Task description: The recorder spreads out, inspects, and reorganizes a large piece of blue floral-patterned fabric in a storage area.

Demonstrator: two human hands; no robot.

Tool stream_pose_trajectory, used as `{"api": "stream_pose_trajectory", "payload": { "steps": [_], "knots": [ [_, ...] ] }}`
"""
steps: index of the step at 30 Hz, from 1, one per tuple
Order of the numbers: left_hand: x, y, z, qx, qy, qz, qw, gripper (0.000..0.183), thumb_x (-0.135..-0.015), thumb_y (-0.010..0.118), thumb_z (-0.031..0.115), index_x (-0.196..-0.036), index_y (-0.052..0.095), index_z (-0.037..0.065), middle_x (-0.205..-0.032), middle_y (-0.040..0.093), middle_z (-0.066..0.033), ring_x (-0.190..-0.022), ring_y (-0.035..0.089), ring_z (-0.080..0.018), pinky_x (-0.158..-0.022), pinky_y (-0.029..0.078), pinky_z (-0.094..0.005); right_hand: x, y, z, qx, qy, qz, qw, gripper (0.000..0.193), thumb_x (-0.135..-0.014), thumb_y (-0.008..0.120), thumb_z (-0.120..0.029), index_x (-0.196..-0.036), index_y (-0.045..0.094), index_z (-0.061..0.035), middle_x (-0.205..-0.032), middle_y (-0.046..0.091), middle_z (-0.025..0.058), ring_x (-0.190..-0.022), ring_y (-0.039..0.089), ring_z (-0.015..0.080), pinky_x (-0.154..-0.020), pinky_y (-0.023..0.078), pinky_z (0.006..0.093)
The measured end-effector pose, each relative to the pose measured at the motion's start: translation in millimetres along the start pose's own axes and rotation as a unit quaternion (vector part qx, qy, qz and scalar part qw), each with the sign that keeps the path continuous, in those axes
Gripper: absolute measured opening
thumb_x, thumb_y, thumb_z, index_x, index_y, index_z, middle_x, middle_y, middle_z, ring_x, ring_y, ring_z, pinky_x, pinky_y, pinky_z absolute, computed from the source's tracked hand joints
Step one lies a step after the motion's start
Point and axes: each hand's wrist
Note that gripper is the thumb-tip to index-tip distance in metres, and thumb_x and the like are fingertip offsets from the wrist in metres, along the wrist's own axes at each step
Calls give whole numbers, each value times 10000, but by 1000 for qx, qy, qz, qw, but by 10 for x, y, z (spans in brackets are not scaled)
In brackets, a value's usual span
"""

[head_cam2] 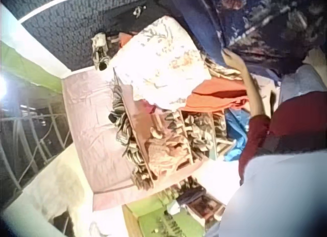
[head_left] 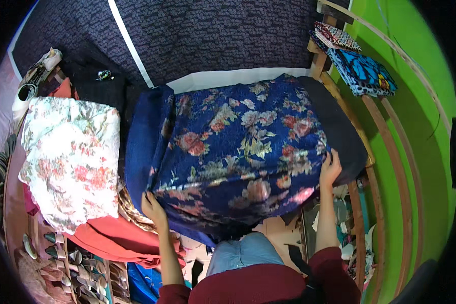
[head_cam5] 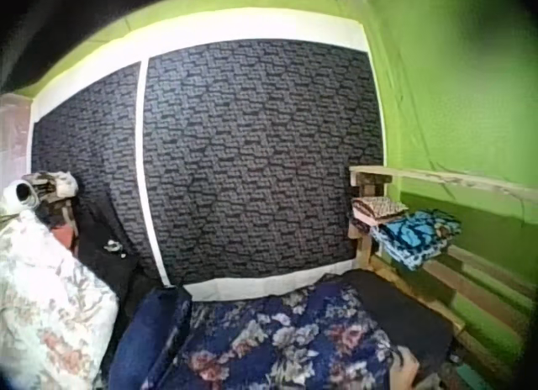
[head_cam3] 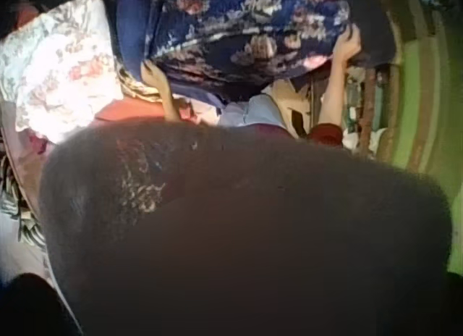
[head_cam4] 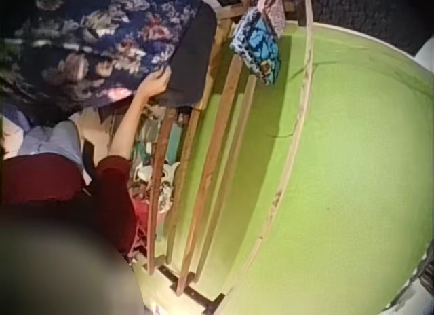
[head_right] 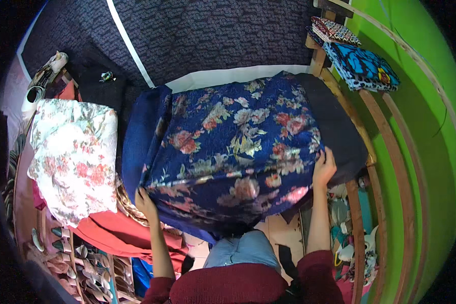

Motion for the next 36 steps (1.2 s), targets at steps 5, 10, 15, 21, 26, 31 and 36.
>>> {"api": "stream_pose_trajectory", "payload": {
  "steps": [5,10,15,21,26,31,36],
  "knots": [
    [-628,-551,-482,-15,76,90,993,353,-927,404,258,-917,544,-65,-885,580,-233,-793,548,-329,-712,409,-368,-259,-287,-149,-64,94,-45,993,152,-820,565,-89,-942,582,-1,-805,602,212,-690,612,326,-596,463,347],
    [-479,-582,-967,-133,124,94,979,283,-852,560,237,-962,550,-23,-859,567,-176,-835,529,-305,-752,403,-366,49,-260,83,-1,51,-114,992,352,-772,657,-181,-1040,531,10,-940,592,181,-850,579,309,-740,451,358],
    [-3,-259,-1090,44,95,111,988,585,-710,727,250,-1128,434,-35,-1039,470,-161,-981,448,-298,-845,367,-393,790,-502,161,-303,223,-21,926,574,-807,660,-180,-1220,298,-16,-1151,387,95,-992,441,170,-831,361,259],
    [454,17,-1698,-129,16,100,986,1120,-433,842,453,-1236,281,-91,-1214,339,-265,-1156,313,-390,-991,239,-468,1280,-534,320,-401,361,-329,775,538,-708,725,-100,-1149,420,-60,-1011,515,31,-929,499,143,-806,406,280],
    [448,155,-1919,-48,-14,61,997,1056,-522,818,416,-1254,267,-109,-1253,351,-281,-1196,326,-367,-1015,253,-404,1382,-510,616,-337,319,-543,700,628,-649,780,-171,-1184,481,-33,-973,584,11,-899,549,138,-793,429,264],
    [490,132,-2186,110,-133,-115,978,471,-788,662,280,-1041,488,-77,-1009,566,-170,-851,551,-202,-779,423,-336,1962,-292,703,-195,231,-511,805,616,-640,771,-352,-1085,533,0,-975,571,24,-890,532,168,-789,427,301],
    [591,-153,-1847,315,-263,-94,907,281,-828,587,134,-1073,520,14,-996,550,-28,-875,495,-134,-802,398,-284,1815,-588,617,-234,261,-446,824,406,-650,775,-235,-917,563,-14,-803,544,1,-740,487,126,-671,415,276]
  ]
}}
Point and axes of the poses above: each hand's wrist, its own x-axis away from the middle knuckle, its own y-axis out of the palm, z = x × y
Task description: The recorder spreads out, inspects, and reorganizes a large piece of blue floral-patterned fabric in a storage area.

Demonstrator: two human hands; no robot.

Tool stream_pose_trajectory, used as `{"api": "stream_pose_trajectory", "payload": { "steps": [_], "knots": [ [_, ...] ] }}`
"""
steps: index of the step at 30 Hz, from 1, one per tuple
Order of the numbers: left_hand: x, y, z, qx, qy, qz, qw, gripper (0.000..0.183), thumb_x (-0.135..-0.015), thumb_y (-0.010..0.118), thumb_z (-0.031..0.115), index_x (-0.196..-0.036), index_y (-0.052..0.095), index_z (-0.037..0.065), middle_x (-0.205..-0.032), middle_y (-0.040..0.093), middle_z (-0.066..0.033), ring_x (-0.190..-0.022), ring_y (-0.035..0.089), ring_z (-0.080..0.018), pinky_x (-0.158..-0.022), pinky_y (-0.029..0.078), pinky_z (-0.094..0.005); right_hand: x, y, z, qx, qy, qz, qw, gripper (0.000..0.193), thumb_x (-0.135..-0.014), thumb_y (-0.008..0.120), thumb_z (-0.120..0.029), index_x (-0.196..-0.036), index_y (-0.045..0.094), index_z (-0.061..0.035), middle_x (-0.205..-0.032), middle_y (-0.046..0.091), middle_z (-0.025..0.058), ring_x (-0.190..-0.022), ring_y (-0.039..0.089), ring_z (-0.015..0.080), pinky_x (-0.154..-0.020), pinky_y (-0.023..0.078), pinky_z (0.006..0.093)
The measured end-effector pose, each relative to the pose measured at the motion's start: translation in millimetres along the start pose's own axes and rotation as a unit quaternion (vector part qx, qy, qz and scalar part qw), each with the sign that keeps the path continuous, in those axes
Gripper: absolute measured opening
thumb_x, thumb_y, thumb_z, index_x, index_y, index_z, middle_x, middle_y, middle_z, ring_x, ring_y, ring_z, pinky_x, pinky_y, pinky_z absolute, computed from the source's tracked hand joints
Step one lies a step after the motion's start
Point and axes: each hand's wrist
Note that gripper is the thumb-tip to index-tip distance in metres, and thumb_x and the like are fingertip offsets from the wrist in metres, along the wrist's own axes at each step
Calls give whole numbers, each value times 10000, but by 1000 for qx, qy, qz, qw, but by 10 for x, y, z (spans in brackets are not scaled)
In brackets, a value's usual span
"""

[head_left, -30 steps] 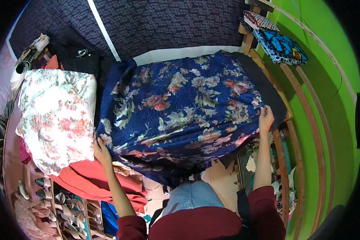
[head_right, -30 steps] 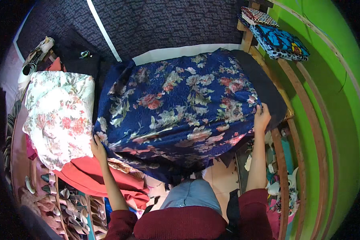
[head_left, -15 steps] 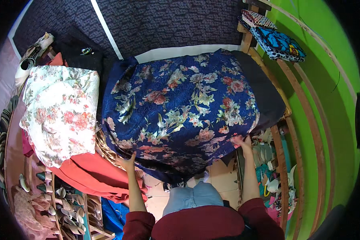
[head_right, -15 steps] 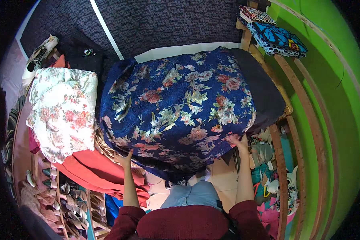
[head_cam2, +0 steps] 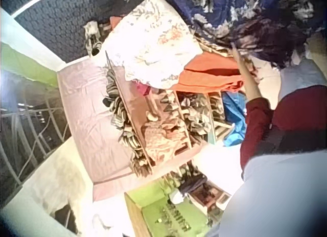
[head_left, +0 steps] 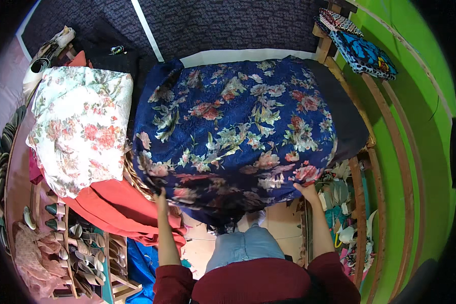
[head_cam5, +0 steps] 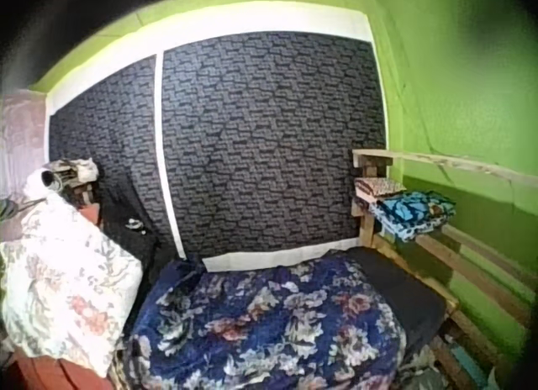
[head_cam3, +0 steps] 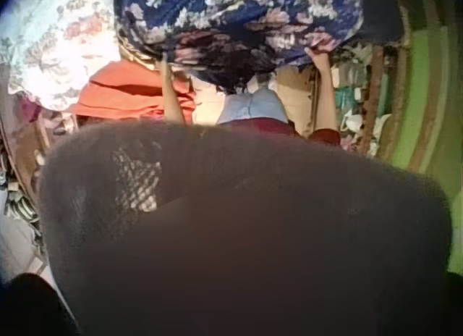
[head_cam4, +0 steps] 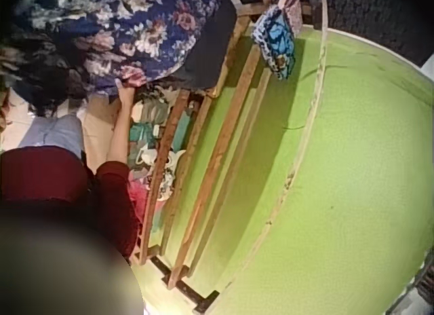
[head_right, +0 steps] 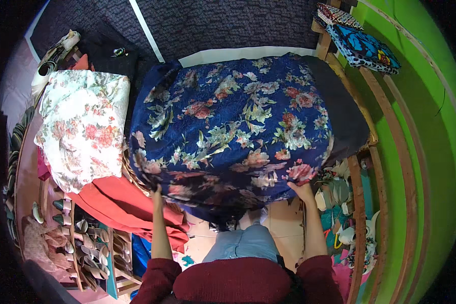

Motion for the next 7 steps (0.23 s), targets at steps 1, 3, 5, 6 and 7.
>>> {"api": "stream_pose_trajectory", "payload": {
  "steps": [1,3,5,6,7],
  "knots": [
    [-16,-293,156,40,-2,-14,999,381,-794,541,38,-1167,467,14,-1039,530,-26,-955,484,-131,-890,359,-297,40,10,-219,-64,-62,17,996,331,-661,769,-181,-879,584,-14,-773,555,-5,-729,494,114,-666,416,269],
    [-21,-485,402,36,33,-38,998,480,-749,487,-26,-1223,415,-9,-1072,514,-33,-990,488,-134,-930,338,-286,115,-297,-481,-89,-81,-55,991,276,-690,718,-57,-938,610,1,-843,626,27,-765,561,98,-677,445,263],
    [66,-396,709,88,53,-56,993,491,-738,459,-40,-1227,413,-15,-1115,498,-36,-1009,489,-134,-942,329,-274,263,-587,-863,-13,-6,14,1000,273,-701,698,-35,-952,604,19,-895,635,58,-759,589,117,-663,468,256],
    [75,-493,839,113,37,-53,991,494,-748,472,-22,-1237,409,-2,-1154,485,-37,-1045,478,-139,-957,318,-277,258,-634,-1048,-95,-34,-29,994,266,-720,670,-20,-966,586,37,-924,637,88,-758,609,140,-664,491,264],
    [92,-508,850,114,38,-54,991,494,-748,472,-22,-1237,409,-2,-1154,485,-37,-1045,478,-139,-957,318,-277,218,-678,-990,-214,4,-53,975,316,-738,635,-11,-1040,550,30,-936,635,105,-839,626,197,-756,506,305]
  ]
}}
Point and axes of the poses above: each hand's wrist, its own x-axis away from the middle knuckle, its own y-axis out of the palm, z = x × y
